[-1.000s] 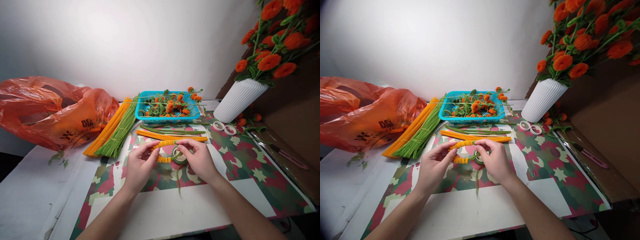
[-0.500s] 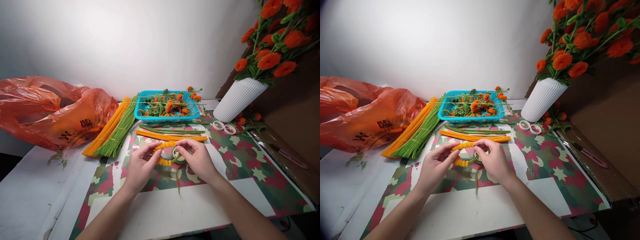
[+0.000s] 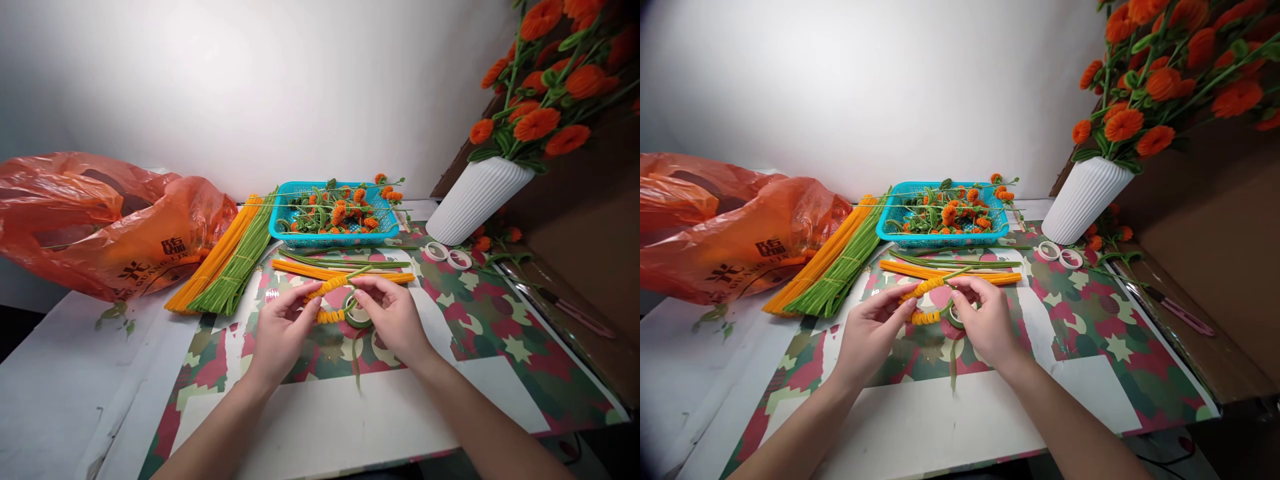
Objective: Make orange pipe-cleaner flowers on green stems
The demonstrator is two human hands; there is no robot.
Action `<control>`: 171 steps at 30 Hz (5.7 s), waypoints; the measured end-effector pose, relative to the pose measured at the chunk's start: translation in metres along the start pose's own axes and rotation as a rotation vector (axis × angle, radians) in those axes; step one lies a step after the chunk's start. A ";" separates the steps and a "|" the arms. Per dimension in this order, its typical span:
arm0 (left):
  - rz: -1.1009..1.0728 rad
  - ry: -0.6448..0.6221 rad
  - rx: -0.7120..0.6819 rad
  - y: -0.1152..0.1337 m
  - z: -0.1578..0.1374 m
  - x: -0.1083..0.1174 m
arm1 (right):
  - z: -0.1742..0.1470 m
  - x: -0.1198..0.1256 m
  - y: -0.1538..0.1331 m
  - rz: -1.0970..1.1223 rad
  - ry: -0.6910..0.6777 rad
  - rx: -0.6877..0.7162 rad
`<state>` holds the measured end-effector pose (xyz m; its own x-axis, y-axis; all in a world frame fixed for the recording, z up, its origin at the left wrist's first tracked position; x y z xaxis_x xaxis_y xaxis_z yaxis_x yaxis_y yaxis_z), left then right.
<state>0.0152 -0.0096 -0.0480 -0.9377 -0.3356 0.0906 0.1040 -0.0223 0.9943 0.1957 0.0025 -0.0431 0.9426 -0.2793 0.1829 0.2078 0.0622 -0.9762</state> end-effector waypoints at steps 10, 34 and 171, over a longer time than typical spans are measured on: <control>0.046 -0.073 -0.011 0.003 -0.001 -0.004 | 0.002 0.000 0.000 -0.043 -0.045 0.009; -0.119 -0.016 0.117 -0.002 0.000 -0.003 | 0.000 -0.005 0.007 0.128 -0.076 -0.258; -0.128 -0.698 0.440 -0.008 -0.031 -0.038 | -0.008 -0.014 -0.004 0.012 -0.134 0.134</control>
<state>0.0606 -0.0256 -0.0613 -0.9387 0.3084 -0.1544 -0.0202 0.3978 0.9173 0.1798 -0.0018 -0.0427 0.9697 -0.1485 0.1939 0.2209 0.1943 -0.9558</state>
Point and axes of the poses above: each hand's wrist, its own z-axis towards the middle knuckle, its own x-axis out of the back of the hand, y = z × x, the point moved 5 cm from there along z, towards the middle knuckle, and after that the axes turned 14 degrees about y, right-handed, at the moved point
